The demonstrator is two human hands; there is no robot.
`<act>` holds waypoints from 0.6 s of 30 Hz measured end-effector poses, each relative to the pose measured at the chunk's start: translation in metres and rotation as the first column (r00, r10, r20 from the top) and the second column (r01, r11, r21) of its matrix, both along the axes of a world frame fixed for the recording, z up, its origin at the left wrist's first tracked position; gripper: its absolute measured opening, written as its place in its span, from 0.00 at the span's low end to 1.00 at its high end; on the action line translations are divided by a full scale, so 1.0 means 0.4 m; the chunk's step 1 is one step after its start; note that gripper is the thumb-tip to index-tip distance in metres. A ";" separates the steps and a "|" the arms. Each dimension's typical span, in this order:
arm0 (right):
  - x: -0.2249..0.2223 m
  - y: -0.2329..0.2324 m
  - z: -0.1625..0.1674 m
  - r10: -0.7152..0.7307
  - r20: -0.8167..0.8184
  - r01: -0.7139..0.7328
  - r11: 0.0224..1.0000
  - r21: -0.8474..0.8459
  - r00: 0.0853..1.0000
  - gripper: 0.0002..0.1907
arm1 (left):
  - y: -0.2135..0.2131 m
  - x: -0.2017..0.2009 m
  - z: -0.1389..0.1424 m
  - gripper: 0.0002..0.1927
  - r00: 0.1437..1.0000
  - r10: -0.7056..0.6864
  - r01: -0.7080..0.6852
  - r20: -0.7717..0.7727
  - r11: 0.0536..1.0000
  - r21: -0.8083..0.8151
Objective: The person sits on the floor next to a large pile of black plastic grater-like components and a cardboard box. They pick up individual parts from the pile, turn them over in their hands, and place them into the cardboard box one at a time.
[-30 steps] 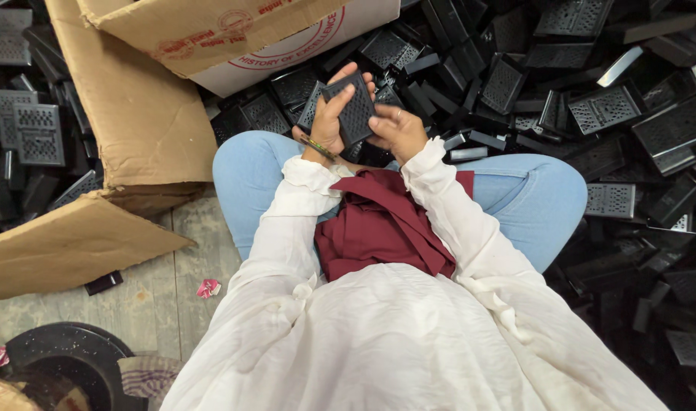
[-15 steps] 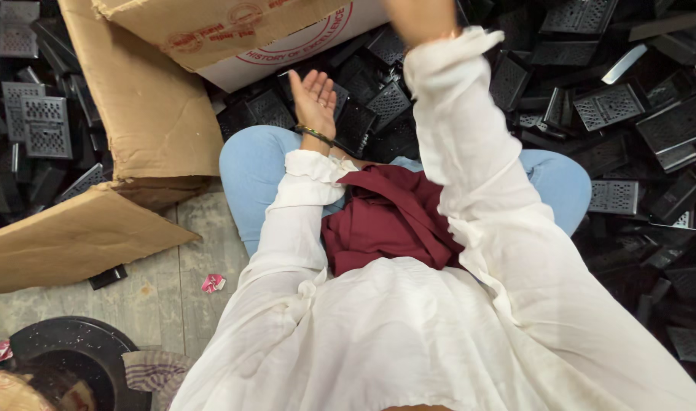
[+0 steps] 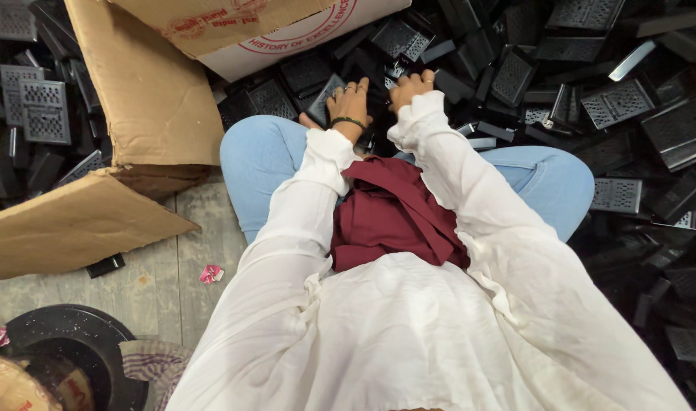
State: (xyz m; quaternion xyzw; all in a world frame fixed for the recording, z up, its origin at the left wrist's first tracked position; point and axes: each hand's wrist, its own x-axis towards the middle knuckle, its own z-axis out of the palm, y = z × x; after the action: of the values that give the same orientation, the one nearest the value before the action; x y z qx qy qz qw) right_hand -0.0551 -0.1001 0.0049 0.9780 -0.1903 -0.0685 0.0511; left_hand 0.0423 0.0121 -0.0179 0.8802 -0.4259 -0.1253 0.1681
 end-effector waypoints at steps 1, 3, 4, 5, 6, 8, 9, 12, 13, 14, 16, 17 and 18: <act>-0.021 0.000 0.002 0.015 0.081 -0.016 1.000 0.010 0.997 0.14 | -0.001 0.005 0.000 0.48 1.000 -0.023 0.023 -0.008 1.000 0.003; -0.071 -0.009 0.014 0.040 0.243 -0.046 0.999 0.022 0.969 0.09 | -0.007 0.021 -0.013 0.44 0.998 0.020 -0.027 -0.058 0.993 -0.118; -0.097 -0.009 0.020 -0.038 0.367 -0.003 0.994 0.112 0.929 0.09 | -0.011 0.031 -0.025 0.42 0.990 0.081 -0.105 -0.112 0.966 -0.234; -0.131 -0.010 0.028 -0.123 0.477 0.026 0.978 0.205 0.870 0.09 | -0.013 0.042 -0.039 0.40 0.976 0.133 -0.186 -0.173 0.921 -0.343; -0.158 -0.009 0.035 -0.213 0.573 0.041 0.954 0.298 0.791 0.10 | -0.016 0.052 -0.054 0.32 0.959 0.123 -0.234 -0.257 0.854 -0.464; -0.189 0.002 0.040 -0.376 0.668 0.071 0.897 0.437 0.642 0.09 | -0.020 0.063 -0.077 0.15 0.909 0.062 -0.344 -0.412 0.669 -0.658; -0.194 0.013 0.035 -0.457 0.694 0.074 0.859 0.506 0.557 0.09 | -0.020 0.062 -0.079 0.14 0.818 0.005 -0.432 -0.575 0.666 -0.609; -0.170 0.059 -0.010 -0.233 0.852 -0.197 0.913 0.358 0.469 0.13 | -0.008 0.039 -0.093 0.14 0.396 -0.231 -0.635 -0.889 0.630 -0.447; -0.157 0.078 -0.032 -0.270 0.847 -0.250 0.875 0.414 0.458 0.15 | 0.002 0.026 -0.090 0.15 0.236 -0.356 -0.701 -0.904 0.582 -0.412; -0.143 0.094 -0.054 -0.304 0.841 -0.306 0.832 0.464 0.448 0.16 | 0.012 0.011 -0.083 0.18 0.076 -0.478 -0.761 -0.875 0.540 -0.361; -0.117 0.110 -0.092 -0.602 0.596 -0.345 0.489 0.801 0.531 0.15 | 0.050 -0.011 -0.067 0.20 0.092 -0.521 -0.738 -0.848 0.536 -0.410; -0.107 0.118 -0.106 -0.693 0.427 -0.344 0.266 0.900 0.581 0.15 | 0.065 -0.020 -0.059 0.21 0.097 -0.542 -0.725 -0.835 0.536 -0.433; -0.100 0.122 -0.111 -0.658 0.448 -0.376 0.260 0.890 0.605 0.15 | 0.075 -0.022 -0.053 0.21 0.080 -0.517 -0.736 -0.852 0.546 -0.401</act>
State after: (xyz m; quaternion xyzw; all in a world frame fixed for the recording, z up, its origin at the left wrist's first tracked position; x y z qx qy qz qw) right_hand -0.0951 -0.0512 -0.0394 0.6914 -0.2115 0.2571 -0.6411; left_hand 0.0333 0.0421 -0.0389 0.3780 -0.1028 -0.4472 0.8041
